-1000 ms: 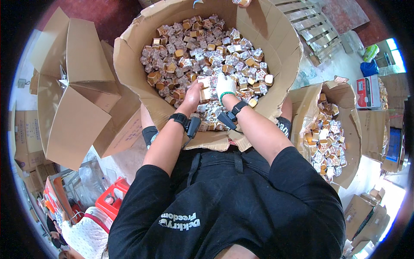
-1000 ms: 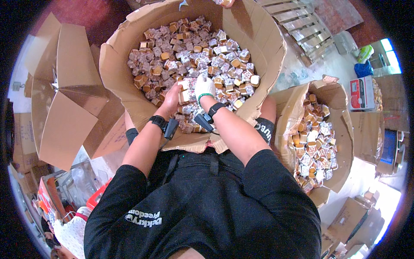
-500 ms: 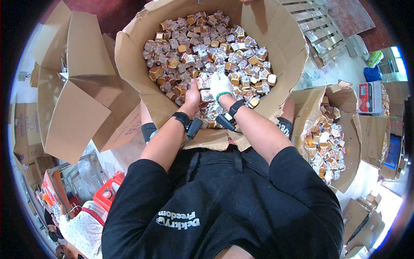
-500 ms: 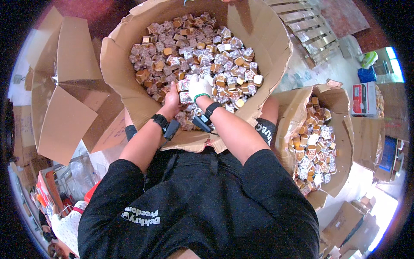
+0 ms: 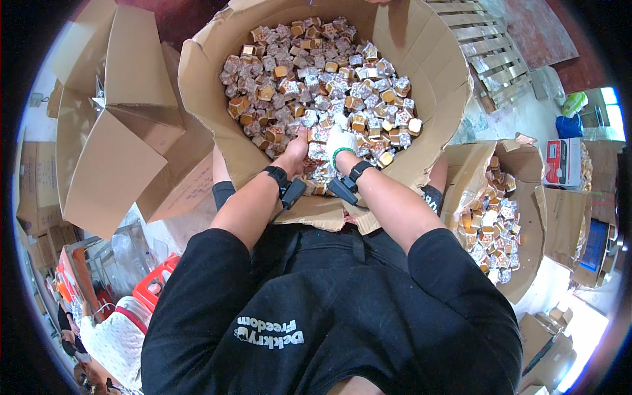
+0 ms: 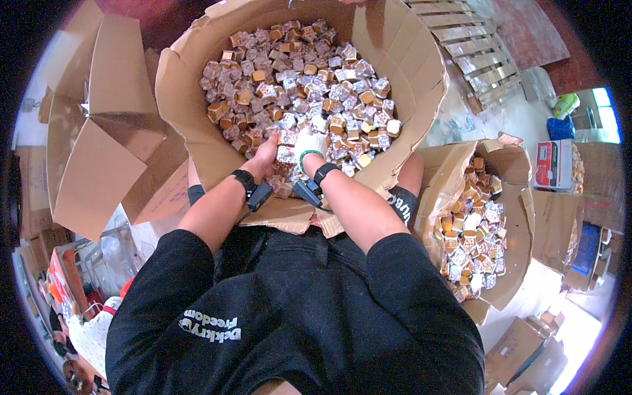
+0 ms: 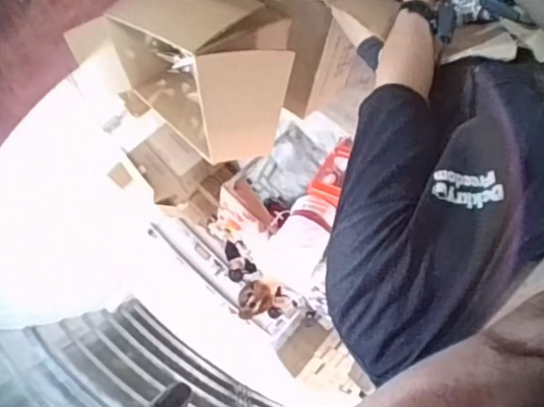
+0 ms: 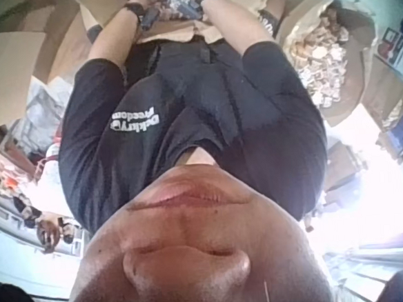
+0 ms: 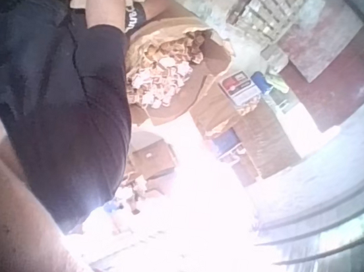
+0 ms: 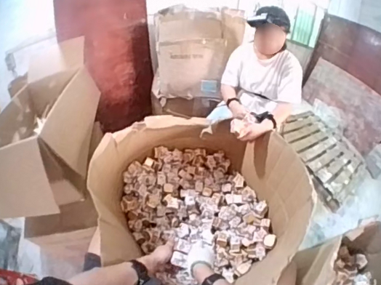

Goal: Sort small packaged items into a large cardboard barrel.

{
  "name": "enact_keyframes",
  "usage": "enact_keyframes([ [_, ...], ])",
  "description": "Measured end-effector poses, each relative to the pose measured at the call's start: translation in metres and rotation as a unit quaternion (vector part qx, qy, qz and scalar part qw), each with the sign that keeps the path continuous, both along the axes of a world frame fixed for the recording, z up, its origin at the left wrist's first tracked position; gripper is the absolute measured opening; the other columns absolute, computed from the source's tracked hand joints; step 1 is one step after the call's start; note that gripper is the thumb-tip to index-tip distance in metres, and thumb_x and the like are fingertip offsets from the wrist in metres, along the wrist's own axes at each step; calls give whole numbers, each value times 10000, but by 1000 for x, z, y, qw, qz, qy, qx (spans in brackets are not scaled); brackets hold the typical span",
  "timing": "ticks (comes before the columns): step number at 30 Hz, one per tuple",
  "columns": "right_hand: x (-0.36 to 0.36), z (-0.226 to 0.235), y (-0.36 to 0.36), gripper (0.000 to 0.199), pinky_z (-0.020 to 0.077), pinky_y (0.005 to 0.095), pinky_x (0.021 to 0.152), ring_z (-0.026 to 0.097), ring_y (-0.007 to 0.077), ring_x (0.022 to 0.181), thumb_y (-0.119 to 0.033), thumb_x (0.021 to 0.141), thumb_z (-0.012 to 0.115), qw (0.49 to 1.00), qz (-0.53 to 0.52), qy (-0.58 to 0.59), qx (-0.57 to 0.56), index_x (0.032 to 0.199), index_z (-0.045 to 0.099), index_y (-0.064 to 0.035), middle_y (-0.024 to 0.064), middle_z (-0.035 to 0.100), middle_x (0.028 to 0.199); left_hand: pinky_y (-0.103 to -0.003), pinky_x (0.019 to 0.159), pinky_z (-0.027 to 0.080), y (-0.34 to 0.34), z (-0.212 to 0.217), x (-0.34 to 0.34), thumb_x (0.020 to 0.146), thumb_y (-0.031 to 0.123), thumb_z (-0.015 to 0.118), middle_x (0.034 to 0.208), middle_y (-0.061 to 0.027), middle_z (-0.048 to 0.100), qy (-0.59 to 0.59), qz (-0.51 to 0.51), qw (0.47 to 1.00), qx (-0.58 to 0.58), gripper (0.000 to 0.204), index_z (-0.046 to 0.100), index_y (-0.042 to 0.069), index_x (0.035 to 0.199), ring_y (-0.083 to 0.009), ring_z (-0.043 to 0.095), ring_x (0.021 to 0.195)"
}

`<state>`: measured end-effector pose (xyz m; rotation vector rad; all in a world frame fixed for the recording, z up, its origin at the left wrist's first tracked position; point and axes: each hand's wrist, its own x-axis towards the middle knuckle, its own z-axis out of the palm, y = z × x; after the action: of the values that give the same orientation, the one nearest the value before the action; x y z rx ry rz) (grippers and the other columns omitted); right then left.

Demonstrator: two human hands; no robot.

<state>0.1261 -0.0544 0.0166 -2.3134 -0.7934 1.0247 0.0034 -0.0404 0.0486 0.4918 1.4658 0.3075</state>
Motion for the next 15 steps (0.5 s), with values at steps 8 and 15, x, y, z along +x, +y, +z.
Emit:
enact_keyframes([
  [8,5,-10,-8,620,470,461,938,598,416,1111,-490,944,354,999,-33,33,-20,1065,678,25,282,634,1151,-425,636,479,4,-35,-5,968,637,348,873,-15,621,-82,8,994,-70,505,582,195,1039,-196,581,809],
  [15,12,-35,1,644,478,444,896,605,405,1076,-556,919,410,998,-13,66,7,1100,653,13,276,630,1161,-375,588,440,5,-42,-14,961,590,407,762,6,618,-107,19,992,-62,459,628,190,912,-172,566,711],
])
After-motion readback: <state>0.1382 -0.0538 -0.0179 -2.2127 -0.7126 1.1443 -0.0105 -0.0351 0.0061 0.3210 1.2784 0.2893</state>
